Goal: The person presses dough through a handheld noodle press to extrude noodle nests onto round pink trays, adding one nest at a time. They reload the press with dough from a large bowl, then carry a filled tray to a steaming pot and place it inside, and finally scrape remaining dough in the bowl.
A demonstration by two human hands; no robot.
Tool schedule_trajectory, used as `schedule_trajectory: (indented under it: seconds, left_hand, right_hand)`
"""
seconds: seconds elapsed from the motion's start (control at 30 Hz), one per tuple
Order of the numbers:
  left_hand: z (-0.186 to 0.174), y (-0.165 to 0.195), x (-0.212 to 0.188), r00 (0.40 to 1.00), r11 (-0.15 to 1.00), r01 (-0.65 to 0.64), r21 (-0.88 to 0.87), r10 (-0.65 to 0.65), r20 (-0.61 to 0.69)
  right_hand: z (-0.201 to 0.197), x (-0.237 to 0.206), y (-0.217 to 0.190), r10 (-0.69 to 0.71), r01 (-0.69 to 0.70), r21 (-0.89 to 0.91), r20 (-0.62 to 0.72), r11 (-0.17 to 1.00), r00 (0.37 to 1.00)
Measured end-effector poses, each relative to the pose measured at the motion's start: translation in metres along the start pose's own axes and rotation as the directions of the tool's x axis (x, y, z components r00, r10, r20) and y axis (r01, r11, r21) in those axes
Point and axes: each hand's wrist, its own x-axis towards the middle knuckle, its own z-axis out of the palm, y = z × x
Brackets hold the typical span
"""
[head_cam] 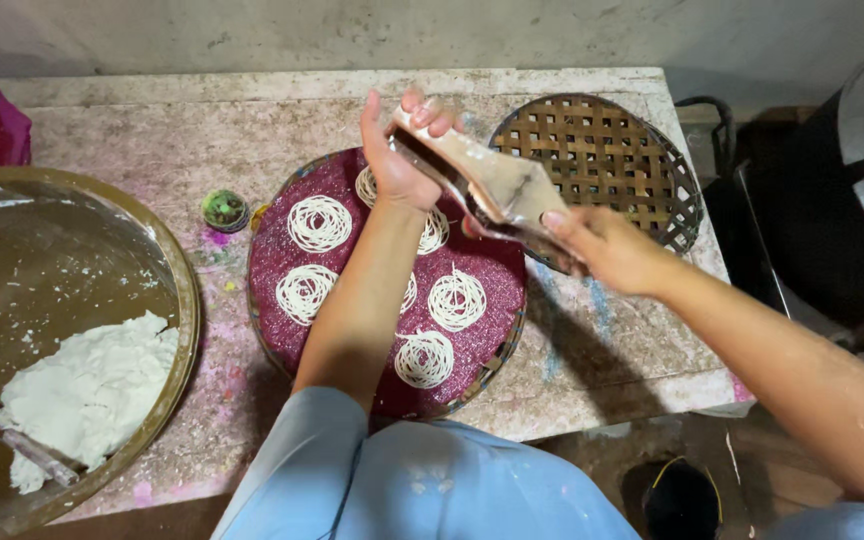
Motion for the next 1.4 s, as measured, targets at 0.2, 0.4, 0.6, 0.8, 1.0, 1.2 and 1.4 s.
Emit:
schedule_trajectory:
  seconds: [0.2,0.4,0.6,0.8,1.0,1.2,1.4]
  left_hand:
    - [-0.003,-0.021,-0.003,0.988,0.999,-0.045,0.007,0.045,-0.146]
    - [-0.002,-0.004,0.016,0.996,0.998,-0.061,0.03,0.063,-0.067]
    - [0.001,-0.024,0.005,0.97,0.997,-0.076,0.021,0.079,-0.232]
    - [0.02,-0.016,0.015,0.95,0.979,0.135,0.15,-0.085,-0.299]
    - [-0.028,-0.017,-0.025,0.656,0.264,0.751,0.605,-0.401,-0.639]
    - [-0.053,-0.015,-0.045,0.907,0.002,0.362,0.932,-0.231,-0.351]
    - [0.002,0.048,-0.078,0.96,-0.877,0.009,0.48,-0.126,-0.249]
  right_hand:
    - [-0.023,-0.006,-0.02,0.221,-0.209,-0.17,0.056,0.963,0.974]
    - [-0.011,0.002,-0.023,0.072,-0.076,-0.074,-0.049,0.994,0.996]
    - [-0.025,-0.004,-0.01,0.215,-0.214,-0.154,-0.011,0.965,0.977]
    - [-0.024,0.002,0.009,-0.005,-0.002,-0.085,-0.085,0.996,0.996]
    - [-0.012,-0.002,0.05,0.002,0.01,0.161,-0.07,0.987,0.998]
    - [0.011,-0.002,0.082,-0.123,0.204,0.208,-0.349,0.957,0.929]
    - [0.052,-0.034,0.084,-0.105,0.412,0.573,-0.492,0.709,0.864]
